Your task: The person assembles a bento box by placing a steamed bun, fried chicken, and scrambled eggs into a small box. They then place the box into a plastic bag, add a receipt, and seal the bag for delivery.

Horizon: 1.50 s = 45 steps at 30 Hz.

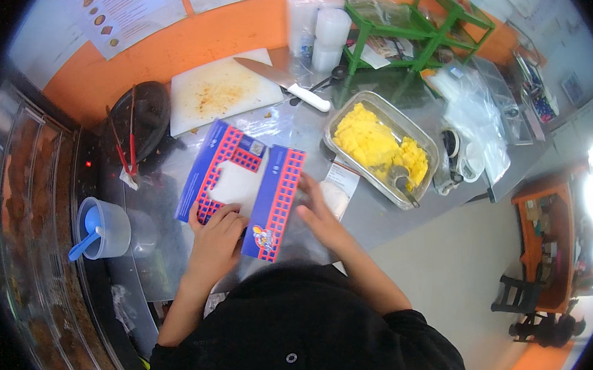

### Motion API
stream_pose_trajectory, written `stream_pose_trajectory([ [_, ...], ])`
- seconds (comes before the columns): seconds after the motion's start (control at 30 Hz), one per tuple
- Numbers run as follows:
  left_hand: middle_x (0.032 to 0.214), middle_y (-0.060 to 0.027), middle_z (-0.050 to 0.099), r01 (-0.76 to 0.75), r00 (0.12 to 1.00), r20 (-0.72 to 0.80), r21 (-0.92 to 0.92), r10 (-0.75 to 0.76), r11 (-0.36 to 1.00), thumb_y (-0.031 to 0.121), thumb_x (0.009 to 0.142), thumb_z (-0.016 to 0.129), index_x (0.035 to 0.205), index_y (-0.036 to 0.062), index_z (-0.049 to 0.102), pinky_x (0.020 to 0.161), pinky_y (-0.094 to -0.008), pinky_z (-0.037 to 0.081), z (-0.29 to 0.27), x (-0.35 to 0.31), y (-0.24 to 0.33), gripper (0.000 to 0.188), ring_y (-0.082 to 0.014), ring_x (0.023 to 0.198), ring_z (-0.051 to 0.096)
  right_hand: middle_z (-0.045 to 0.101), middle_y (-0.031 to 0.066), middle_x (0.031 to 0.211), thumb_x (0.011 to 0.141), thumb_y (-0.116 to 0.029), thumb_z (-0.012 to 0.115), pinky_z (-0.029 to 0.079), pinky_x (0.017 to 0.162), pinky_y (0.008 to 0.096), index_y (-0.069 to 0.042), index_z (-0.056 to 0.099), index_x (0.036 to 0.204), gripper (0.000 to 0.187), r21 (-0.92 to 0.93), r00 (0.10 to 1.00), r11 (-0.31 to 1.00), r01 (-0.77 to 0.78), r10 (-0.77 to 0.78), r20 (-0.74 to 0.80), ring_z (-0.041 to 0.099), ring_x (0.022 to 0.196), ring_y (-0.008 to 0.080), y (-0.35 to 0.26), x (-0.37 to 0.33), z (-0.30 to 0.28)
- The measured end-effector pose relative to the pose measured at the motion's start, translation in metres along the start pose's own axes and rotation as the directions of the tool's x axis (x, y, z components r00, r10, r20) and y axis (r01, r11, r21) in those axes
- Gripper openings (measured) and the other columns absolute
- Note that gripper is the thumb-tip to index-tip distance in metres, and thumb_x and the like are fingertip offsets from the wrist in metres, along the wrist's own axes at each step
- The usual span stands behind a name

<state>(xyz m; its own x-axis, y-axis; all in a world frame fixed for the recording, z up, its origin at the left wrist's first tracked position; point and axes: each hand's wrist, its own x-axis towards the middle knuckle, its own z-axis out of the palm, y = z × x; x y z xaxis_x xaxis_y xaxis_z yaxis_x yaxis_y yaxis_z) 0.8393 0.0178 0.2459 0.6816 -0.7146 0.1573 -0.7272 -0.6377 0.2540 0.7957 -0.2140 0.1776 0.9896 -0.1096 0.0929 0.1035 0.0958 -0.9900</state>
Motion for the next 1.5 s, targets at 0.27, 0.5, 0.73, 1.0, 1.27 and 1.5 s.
stream_pose_trajectory([
  [0.27, 0.111, -0.0065, 0.057, 0.111, 0.992, 0.033, 0.201, -0.12, 0.973, 0.008, 0.073, 0.062, 0.106, 0.0069, 0.059, 0.106, -0.0595, 0.016, 0.051, -0.023, -0.036, 0.033, -0.0225, 0.115, 0.052, 0.046, 0.0198, 0.131, 0.067, -0.033, 0.08, 0.038, 0.102, 0.0472, -0.015, 0.04, 0.138, 0.084, -0.962, 0.988, 0.265, -0.063, 0.155, -0.022, 0.043, 0.121, 0.039, 0.012, -0.01, -0.052],
  [0.5, 0.108, -0.0083, 0.055, 0.133, 0.991, -0.038, 0.082, -0.13, 0.988, 0.029, 0.067, 0.074, 0.114, 0.0056, 0.055, 0.104, -0.0583, 0.02, 0.085, -0.032, -0.021, 0.056, -0.0261, 0.121, 0.047, 0.048, 0.0174, 0.129, 0.066, -0.03, 0.081, 0.041, 0.1, 0.0427, -0.014, 0.041, 0.138, 0.084, -0.872, 0.969, 0.455, -0.181, 0.234, -0.079, 0.048, 0.118, 0.0359, 0.03, 0.005, -0.073],
  [0.73, 0.099, -0.0006, 0.055, 0.042, 0.999, -0.009, 0.146, -0.041, 0.988, 0.026, 0.07, 0.074, 0.098, 0.0148, 0.056, 0.101, -0.0538, 0.023, 0.093, -0.029, -0.014, 0.035, -0.0183, 0.109, 0.053, 0.049, 0.0129, 0.135, 0.084, -0.038, 0.066, 0.044, 0.099, 0.0466, -0.015, 0.029, 0.146, 0.076, 0.432, 0.887, 0.783, -0.447, 0.45, 0.102, 0.049, 0.124, 0.0283, 0.016, 0.005, -0.086],
  [1.0, 0.097, 0.0, 0.055, -0.069, 0.998, 0.004, 0.152, 0.069, 0.986, 0.028, 0.075, 0.071, 0.096, 0.0154, 0.056, 0.096, -0.0513, 0.029, 0.1, -0.026, -0.016, 0.029, -0.0195, 0.101, 0.053, 0.048, 0.0171, 0.135, 0.08, -0.041, 0.071, 0.046, 0.097, 0.0473, -0.013, 0.032, 0.143, 0.08, 0.52, 0.825, 0.654, -0.549, 0.323, 0.464, 0.052, 0.119, 0.0338, 0.02, 0.028, 0.011],
  [1.27, 0.095, 0.0001, 0.055, -0.027, 0.999, -0.025, 0.236, 0.034, 0.971, 0.016, 0.081, 0.057, 0.102, 0.0146, 0.058, 0.088, -0.0398, 0.037, 0.1, -0.039, -0.023, 0.022, -0.0177, 0.095, 0.053, 0.047, 0.0201, 0.127, 0.067, -0.016, 0.076, 0.042, 0.099, 0.0465, -0.013, 0.045, 0.134, 0.075, -0.807, 0.927, 0.511, 0.295, 0.051, 0.372, 0.046, 0.117, 0.0406, 0.042, 0.046, 0.065],
  [1.5, 0.097, 0.0008, 0.054, -0.055, 0.99, -0.118, 0.135, 0.071, 0.989, 0.015, 0.079, 0.057, 0.103, 0.0144, 0.058, 0.086, -0.0385, 0.038, 0.111, -0.053, -0.034, 0.024, -0.0176, 0.098, 0.053, 0.048, 0.0195, 0.131, 0.075, -0.024, 0.071, 0.041, 0.101, 0.0451, -0.011, 0.051, 0.13, 0.059, -0.674, 0.679, 0.712, 0.199, 0.396, 0.619, 0.046, 0.122, 0.037, 0.043, 0.074, 0.052],
])
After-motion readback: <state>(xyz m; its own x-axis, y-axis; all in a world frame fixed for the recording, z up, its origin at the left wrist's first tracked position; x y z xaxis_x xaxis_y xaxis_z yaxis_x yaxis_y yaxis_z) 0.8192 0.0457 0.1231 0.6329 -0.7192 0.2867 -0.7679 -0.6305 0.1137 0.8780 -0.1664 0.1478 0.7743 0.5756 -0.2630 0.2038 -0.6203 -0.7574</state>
